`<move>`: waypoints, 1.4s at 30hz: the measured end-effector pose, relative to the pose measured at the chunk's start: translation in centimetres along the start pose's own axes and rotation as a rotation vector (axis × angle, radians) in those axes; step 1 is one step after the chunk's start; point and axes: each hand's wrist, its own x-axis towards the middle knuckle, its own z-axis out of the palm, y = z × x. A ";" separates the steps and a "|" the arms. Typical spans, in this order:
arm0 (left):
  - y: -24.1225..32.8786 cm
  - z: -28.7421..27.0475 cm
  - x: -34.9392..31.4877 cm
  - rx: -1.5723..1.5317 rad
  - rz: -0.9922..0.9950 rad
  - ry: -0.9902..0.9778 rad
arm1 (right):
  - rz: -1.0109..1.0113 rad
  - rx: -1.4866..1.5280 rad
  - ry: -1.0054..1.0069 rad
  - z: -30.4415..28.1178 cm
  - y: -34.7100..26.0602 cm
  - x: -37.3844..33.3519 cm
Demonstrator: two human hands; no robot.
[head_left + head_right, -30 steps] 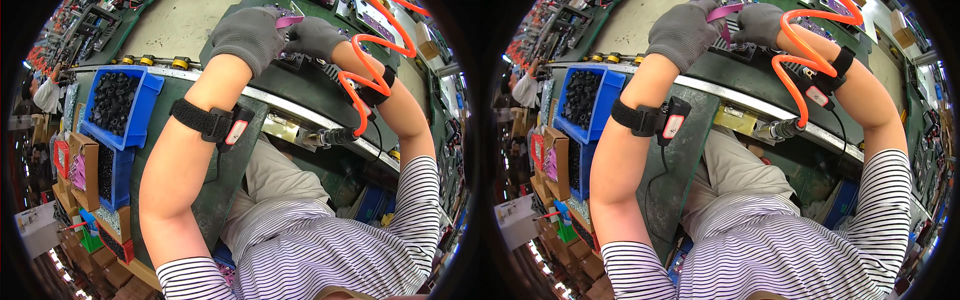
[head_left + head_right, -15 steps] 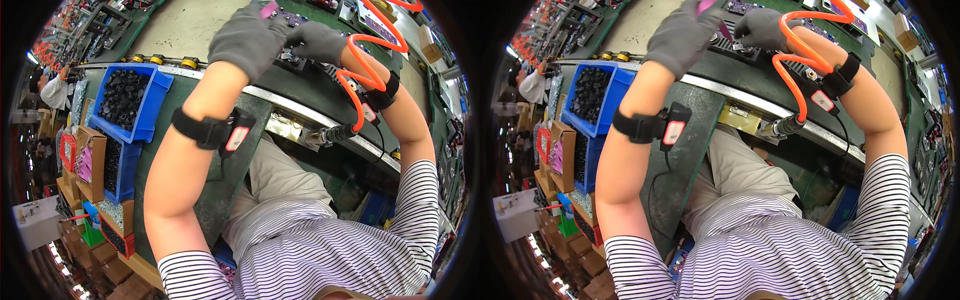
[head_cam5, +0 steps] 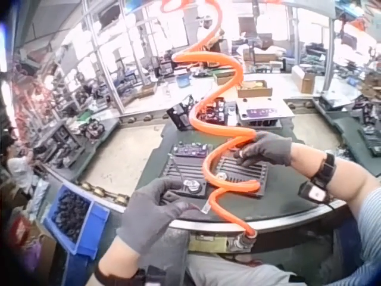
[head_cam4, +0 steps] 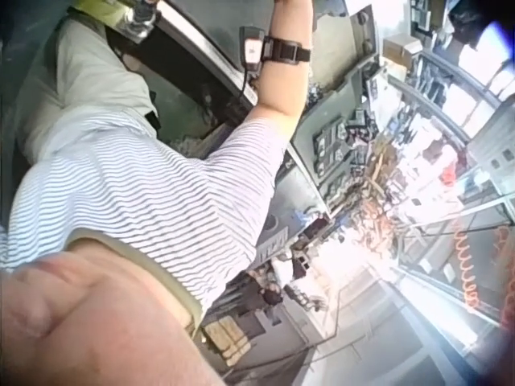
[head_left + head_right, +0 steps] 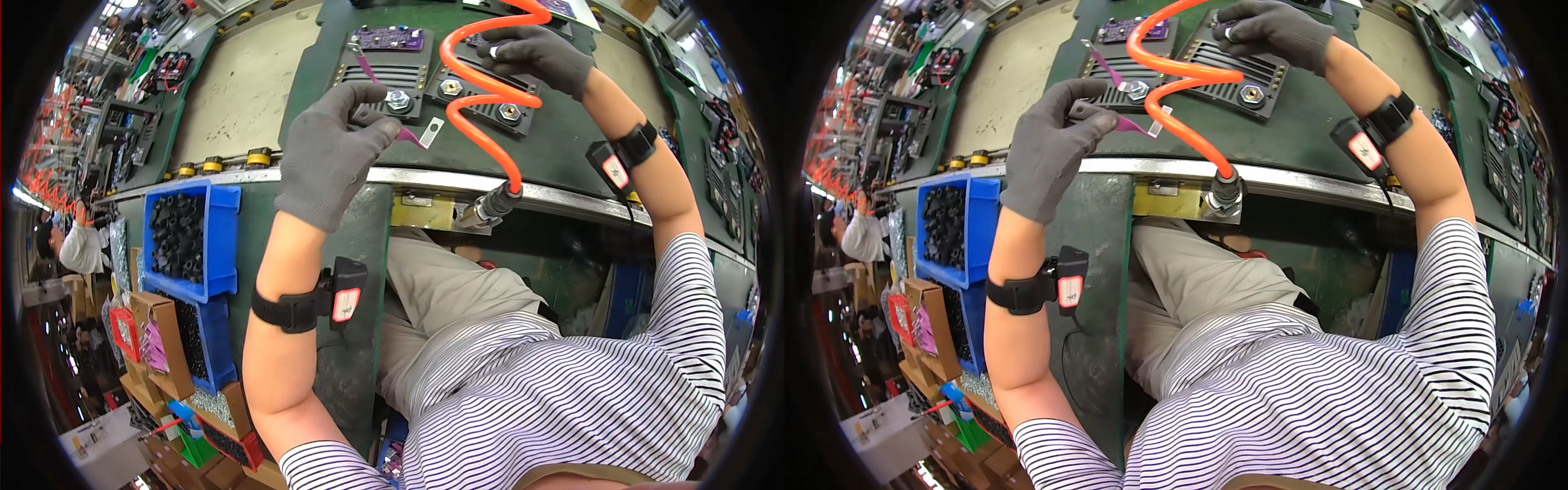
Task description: Assembling a metal electronics enclosure by installing internal components including PCBs and cooling fans, and securing panels with screws.
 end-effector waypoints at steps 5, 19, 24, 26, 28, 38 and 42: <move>-0.4 4.8 3.6 -0.261 0.127 0.008 | 0.095 -0.295 0.091 -3.6 -1.3 -4.7; -0.4 11.4 6.9 0.191 0.500 0.108 | -0.123 -0.470 -0.046 -1.3 1.6 -5.7; -0.2 11.6 7.0 0.195 0.521 0.120 | -0.089 -0.363 -0.065 -0.7 1.6 -5.2; 0.0 11.7 6.9 0.193 0.516 0.107 | -0.032 -0.386 -0.083 -0.6 1.3 -5.0; 0.1 11.6 6.7 0.201 0.571 0.117 | -0.013 -0.430 -0.124 -0.6 0.8 -5.2; 0.1 11.6 7.0 0.296 0.578 0.149 | -0.319 -0.907 -0.234 0.9 0.4 -4.7; -0.7 11.9 7.8 0.234 0.614 0.188 | -0.598 -1.188 -0.292 1.0 0.3 -4.4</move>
